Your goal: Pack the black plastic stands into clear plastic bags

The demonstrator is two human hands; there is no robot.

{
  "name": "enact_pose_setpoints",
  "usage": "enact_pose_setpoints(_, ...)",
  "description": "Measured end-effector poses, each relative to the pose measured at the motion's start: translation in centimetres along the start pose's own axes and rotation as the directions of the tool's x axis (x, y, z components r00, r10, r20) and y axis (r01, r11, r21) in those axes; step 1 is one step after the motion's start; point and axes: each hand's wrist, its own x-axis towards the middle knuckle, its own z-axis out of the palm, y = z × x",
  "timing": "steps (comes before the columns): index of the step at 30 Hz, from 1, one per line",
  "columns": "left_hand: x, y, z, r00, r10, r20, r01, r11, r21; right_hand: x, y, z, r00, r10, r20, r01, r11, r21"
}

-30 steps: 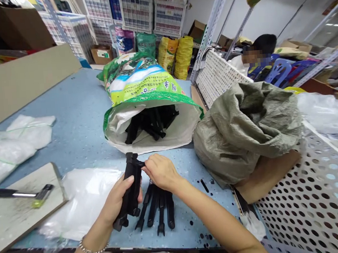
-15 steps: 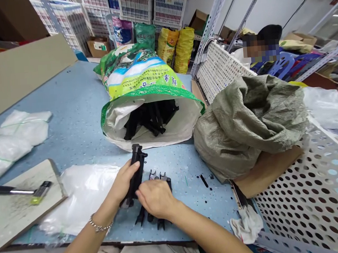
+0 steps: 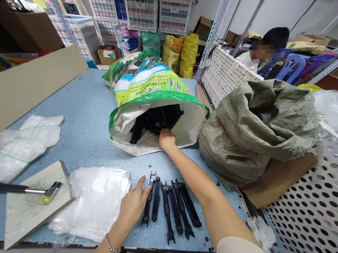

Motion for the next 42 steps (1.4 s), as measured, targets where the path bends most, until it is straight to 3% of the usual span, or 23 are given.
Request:
enact_pose_setpoints(3,1.2,0.2,-1.4,0.995,0.024,-0.092,-0.059,0.918,-0.393,-2.5,1.1,-0.4,0.994,0.005,0.108,-0.017,0.993,0.116)
enact_pose_setpoints(4,1.7,0.5,-1.8,0.993,0.019,-0.115,-0.080,0.826,-0.558,-4.1,1.5,-0.4,0.987,-0.015,0.162,-0.011,0.987,0.163)
enact_pose_setpoints(6,2.6,1.6,-2.6,0.993,0.033,-0.111,-0.111,0.548,-0.829,-7.9,2.3,-0.4,0.952,-0.096,0.289,0.016,0.963,0.269)
enact_pose_setpoints(7,2.9,2.3,-2.9,0.995,0.063,-0.080,-0.098,0.411,-0.906,-9.9,2.6,-0.4,0.918,-0.159,0.362,0.031,0.942,0.334)
enact_pose_setpoints(9,2.9,3.6,-3.5,0.994,0.112,-0.002,-0.033,0.276,-0.961,-13.3,3.0,-0.7,0.766,-0.371,0.525,0.021,0.830,0.557)
enact_pose_setpoints(10,2.6,4.2,-3.7,0.994,0.108,0.026,-0.006,0.289,-0.957,-14.6,3.0,-1.1,0.728,-0.435,0.530,-0.005,0.770,0.638)
enact_pose_setpoints(11,2.3,4.6,-4.0,0.995,0.090,0.042,0.010,0.332,-0.943,-15.4,3.0,-1.6,0.751,-0.447,0.487,-0.007,0.731,0.682)
enact_pose_setpoints(13,1.3,5.1,-4.3,0.998,0.056,0.041,0.012,0.432,-0.902,-15.8,2.6,-2.9,0.904,-0.338,0.262,0.114,0.781,0.614)
enact_pose_setpoints(14,0.8,5.2,-4.4,0.998,0.058,0.040,0.009,0.469,-0.883,-15.5,2.4,-3.4,0.950,-0.295,0.105,0.207,0.843,0.497)
enact_pose_setpoints(15,0.3,5.3,-4.5,0.997,0.067,0.049,0.010,0.494,-0.869,-15.0,2.2,-3.8,0.950,-0.313,-0.025,0.301,0.886,0.353)
enact_pose_setpoints(17,-0.4,5.4,-4.5,0.995,0.075,0.071,0.022,0.517,-0.856,-13.6,1.7,-3.9,0.875,-0.468,-0.125,0.480,0.871,0.104)
enact_pose_setpoints(20,-0.6,5.2,-4.5,0.993,0.067,0.101,0.050,0.536,-0.843,-11.9,1.4,-2.8,0.765,-0.638,-0.087,0.639,0.769,-0.018)
enact_pose_setpoints(21,-0.4,5.0,-4.6,0.994,0.058,0.098,0.051,0.543,-0.838,-11.7,1.3,-2.3,0.771,-0.633,-0.063,0.634,0.773,-0.012)
enact_pose_setpoints(24,0.7,4.5,-5.0,1.000,0.002,0.005,0.003,0.566,-0.824,-12.6,1.0,-1.2,0.856,-0.516,0.042,0.513,0.856,0.061)
enact_pose_setpoints(25,1.1,4.3,-5.2,0.999,-0.021,-0.040,-0.021,0.573,-0.819,-13.5,0.8,-0.9,0.854,-0.514,0.076,0.508,0.857,0.081)
enact_pose_setpoints(26,1.4,4.1,-5.4,0.996,-0.039,-0.076,-0.039,0.581,-0.813,-14.6,0.7,-0.7,0.826,-0.555,0.099,0.548,0.832,0.090)
enact_pose_setpoints(29,2.3,3.7,-5.8,0.995,-0.043,-0.087,-0.043,0.610,-0.791,-18.0,0.4,0.2,0.664,-0.743,0.088,0.742,0.669,0.048)
enact_pose_setpoints(31,2.7,3.0,-5.9,0.997,-0.025,-0.074,-0.041,0.641,-0.767,-19.2,0.3,0.9,0.624,-0.774,0.105,0.776,0.630,0.028)
enact_pose_setpoints(34,3.1,1.2,-5.7,0.987,-0.010,-0.163,-0.098,0.763,-0.639,-17.3,0.5,1.4,0.681,-0.700,0.216,0.699,0.709,0.093)
enact_pose_setpoints(36,3.0,0.1,-5.0,0.984,-0.013,-0.176,-0.076,0.868,-0.490,-13.4,0.8,1.3,0.782,-0.582,0.224,0.570,0.812,0.121)
enact_pose_setpoints(39,2.0,-0.7,-2.9,0.995,-0.062,-0.083,0.043,0.977,-0.209,-5.3,0.9,0.7,0.972,-0.233,0.015,0.232,0.972,0.043)
enact_pose_setpoints(40,1.5,-0.6,-2.0,0.996,-0.073,-0.056,0.067,0.993,-0.102,-2.8,0.9,0.5,0.994,-0.087,-0.068,0.089,0.996,0.018)
enact_pose_setpoints(42,0.6,-0.3,-0.7,0.997,-0.077,-0.008,0.077,0.993,0.087,1.3,0.9,0.2,0.990,0.096,-0.103,-0.090,0.994,0.062)
